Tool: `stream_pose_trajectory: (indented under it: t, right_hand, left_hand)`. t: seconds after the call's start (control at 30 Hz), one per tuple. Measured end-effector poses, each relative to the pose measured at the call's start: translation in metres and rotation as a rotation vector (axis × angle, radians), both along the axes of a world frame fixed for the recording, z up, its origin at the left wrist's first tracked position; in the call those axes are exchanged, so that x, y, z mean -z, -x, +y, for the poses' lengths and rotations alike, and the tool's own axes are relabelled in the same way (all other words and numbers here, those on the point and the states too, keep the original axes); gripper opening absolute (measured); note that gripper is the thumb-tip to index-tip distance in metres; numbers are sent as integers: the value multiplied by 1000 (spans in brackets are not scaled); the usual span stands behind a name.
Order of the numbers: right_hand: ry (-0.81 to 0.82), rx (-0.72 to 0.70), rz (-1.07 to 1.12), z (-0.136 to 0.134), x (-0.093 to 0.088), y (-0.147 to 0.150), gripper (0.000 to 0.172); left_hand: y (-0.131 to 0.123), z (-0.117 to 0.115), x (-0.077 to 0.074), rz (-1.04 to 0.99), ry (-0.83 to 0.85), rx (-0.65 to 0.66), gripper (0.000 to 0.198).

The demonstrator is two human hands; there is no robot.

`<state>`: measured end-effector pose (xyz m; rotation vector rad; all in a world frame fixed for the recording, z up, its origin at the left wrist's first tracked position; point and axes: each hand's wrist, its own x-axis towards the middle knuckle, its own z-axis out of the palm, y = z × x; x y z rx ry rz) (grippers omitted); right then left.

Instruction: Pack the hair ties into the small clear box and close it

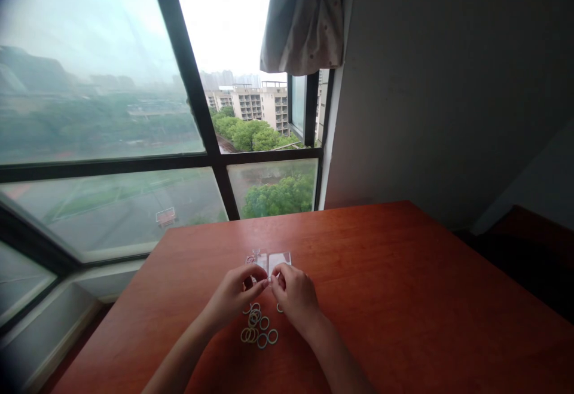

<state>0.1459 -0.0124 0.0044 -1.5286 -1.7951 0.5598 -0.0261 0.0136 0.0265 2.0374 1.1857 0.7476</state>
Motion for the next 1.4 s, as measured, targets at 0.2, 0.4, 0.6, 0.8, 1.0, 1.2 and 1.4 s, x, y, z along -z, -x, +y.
stream_pose_trajectory:
  t: [0.2,0.4,0.6,0.8,1.0,1.2,1.4]
  right_hand:
    - [-38,-10,-13,-1,0,2,12]
    - [41,-97,-76,-3,0,4,10]
    - [82,-190,-177,-11,3,13,6]
    - [98,-185,-220,-10,5,15,7]
    - [86,-181,-222,-10,6,14,3]
    - [76,-190,-212,-10,7,14,5]
    - [108,-188,-265,-10,2,12,7]
  left_hand:
    - [2,3,8,-28,-54,-31,14]
    - [33,18,6,49,-171,-218,17]
    - [46,24,7,92,-183,-282,19]
    - [42,23,13,124,-180,-274,19]
    - [42,22,14,153,-179,-267,19]
    - [47,24,14,161,-181,-275,20]
    - [45,22,12,166,-175,-251,20]
